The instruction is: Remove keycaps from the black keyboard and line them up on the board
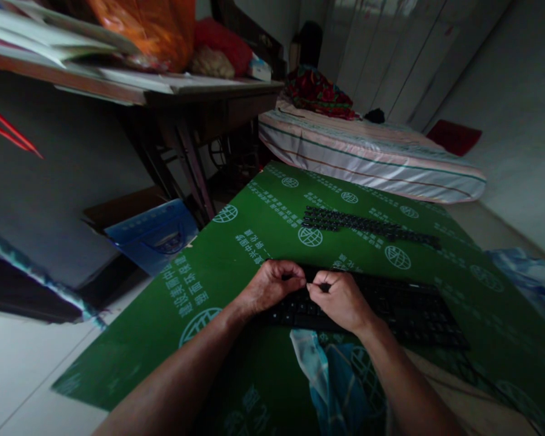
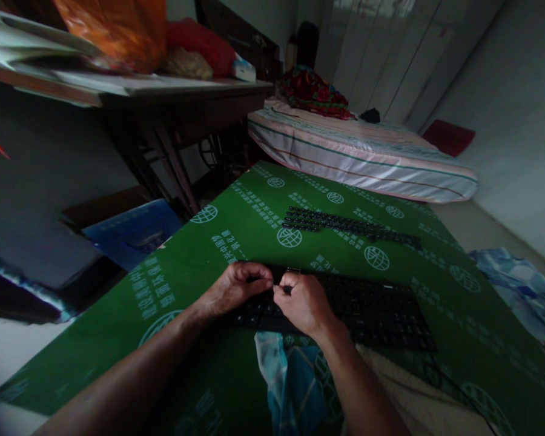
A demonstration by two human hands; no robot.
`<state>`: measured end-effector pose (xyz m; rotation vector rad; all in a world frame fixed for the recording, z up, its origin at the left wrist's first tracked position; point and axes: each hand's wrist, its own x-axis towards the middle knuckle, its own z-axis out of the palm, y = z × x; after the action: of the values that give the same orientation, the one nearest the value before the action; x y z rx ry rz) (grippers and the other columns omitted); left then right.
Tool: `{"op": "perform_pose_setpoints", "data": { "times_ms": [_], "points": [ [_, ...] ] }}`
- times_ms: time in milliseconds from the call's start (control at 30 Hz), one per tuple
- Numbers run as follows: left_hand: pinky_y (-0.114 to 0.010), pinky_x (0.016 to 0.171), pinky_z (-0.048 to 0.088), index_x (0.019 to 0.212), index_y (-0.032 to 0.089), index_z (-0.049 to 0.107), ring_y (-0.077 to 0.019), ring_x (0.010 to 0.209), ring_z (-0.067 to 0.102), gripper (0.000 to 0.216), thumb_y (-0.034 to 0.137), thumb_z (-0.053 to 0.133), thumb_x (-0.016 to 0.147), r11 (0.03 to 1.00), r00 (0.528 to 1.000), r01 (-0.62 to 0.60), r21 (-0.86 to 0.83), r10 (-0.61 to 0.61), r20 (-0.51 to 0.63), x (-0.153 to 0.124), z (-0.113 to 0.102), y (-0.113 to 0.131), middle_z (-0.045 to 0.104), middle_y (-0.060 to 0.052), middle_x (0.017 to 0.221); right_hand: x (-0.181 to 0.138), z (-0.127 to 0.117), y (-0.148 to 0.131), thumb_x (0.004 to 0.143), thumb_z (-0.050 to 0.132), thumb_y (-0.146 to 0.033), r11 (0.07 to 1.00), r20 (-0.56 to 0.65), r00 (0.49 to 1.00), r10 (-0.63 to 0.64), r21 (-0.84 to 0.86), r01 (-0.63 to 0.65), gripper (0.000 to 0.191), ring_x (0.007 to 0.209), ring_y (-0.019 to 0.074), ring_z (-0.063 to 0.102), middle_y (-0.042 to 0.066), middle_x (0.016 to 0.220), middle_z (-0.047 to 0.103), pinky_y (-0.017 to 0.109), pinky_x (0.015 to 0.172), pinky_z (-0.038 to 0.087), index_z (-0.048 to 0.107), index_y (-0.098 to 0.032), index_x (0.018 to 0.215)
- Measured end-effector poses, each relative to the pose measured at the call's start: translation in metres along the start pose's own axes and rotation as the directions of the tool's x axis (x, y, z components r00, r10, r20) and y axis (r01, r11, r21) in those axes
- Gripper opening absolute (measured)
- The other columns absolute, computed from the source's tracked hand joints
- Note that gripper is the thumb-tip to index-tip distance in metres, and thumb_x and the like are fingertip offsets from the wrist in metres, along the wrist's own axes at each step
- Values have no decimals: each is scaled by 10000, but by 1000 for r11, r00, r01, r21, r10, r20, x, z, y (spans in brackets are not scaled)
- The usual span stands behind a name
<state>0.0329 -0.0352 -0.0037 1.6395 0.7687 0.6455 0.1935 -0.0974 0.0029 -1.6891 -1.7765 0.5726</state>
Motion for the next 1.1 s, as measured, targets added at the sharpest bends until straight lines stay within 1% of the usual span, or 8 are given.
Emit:
{"op": "perform_pose_setpoints", "data": {
  "times_ms": [133, 367, 567, 700, 767, 867, 967, 1100],
  "points": [
    [-199, 590, 422, 715, 129, 657, -97, 577, 530, 135, 252, 605, 733, 1000, 1000, -10, 18, 10, -12, 0, 0, 3, 617, 17, 632, 3, 2, -3, 707, 524, -196, 996, -14, 999, -50, -81, 48, 210, 429, 82, 327, -33, 444, 459, 213, 445, 266, 507, -187, 498],
    [-189, 562, 403, 718, 126, 650, -94, 565, 517, 134, 241, 587, 744, 994, 999, -33, 101, 32, 9, 0, 1, 2, 605, 20, 625, 0, 1, 9, 683, 580, -297, 980, 28, 994, 106, 167, -109, 168, 410, 71, 339, -49, 455, 454, 182, 410, 276, 568, -176, 567],
    [-221, 678, 452, 798, 143, 646, -130, 699, 588, 106, 211, 578, 753, 958, 995, -98, 271, 87, 52, -1, 1, 7, 653, 0, 749, -3, 4, 12, 651, 590, -282, 968, -31, 986, 164, 195, -155, 113, 393, 77, 365, -63, 437, 453, 184, 391, 267, 572, -183, 599],
    [-278, 785, 463, 909, 169, 649, -173, 835, 604, 189, 177, 601, 726, 871, 988, -153, 467, 130, 82, -3, 5, 14, 666, -29, 886, -2, 4, 7, 643, 576, -245, 974, -103, 985, 138, 194, -116, 60, 464, 100, 467, -46, 513, 536, 186, 446, 338, 560, -197, 610],
    [-317, 866, 443, 921, 179, 658, -208, 967, 570, 223, 151, 613, 704, 801, 977, -213, 560, 182, 110, -4, 8, 16, 647, -57, 990, -2, 4, 6, 641, 567, -218, 977, -130, 983, 127, 188, -101, 31, 521, 114, 520, -32, 560, 576, 193, 504, 379, 555, -200, 620],
    [-376, 940, 403, 910, 174, 673, -256, 1083, 507, 238, 145, 634, 678, 690, 960, -277, 669, 222, 169, -3, 14, 17, 607, -97, 1098, -2, 8, 8, 643, 555, -194, 981, -153, 980, 130, 165, -104, 18, 536, 126, 547, -21, 569, 596, 196, 504, 383, 565, -205, 653],
    [-396, 941, 409, 904, 165, 672, -272, 1077, 511, 233, 155, 639, 673, 631, 964, -263, 730, 208, 167, 0, 21, 18, 600, -112, 1112, -2, 12, 13, 645, 556, -185, 984, -178, 976, 122, 154, -95, 51, 546, 136, 566, -8, 593, 621, 197, 496, 384, 577, -207, 686],
    [-376, 918, 440, 813, 156, 680, -270, 1034, 547, 178, 117, 632, 646, 613, 981, -182, 769, 162, 104, 6, 30, 19, 629, -111, 1037, -3, 15, 15, 652, 553, -174, 986, -175, 978, 115, 141, -91, 61, 531, 136, 574, -1, 589, 625, 194, 485, 377, 572, -208, 699]
  ]
}}
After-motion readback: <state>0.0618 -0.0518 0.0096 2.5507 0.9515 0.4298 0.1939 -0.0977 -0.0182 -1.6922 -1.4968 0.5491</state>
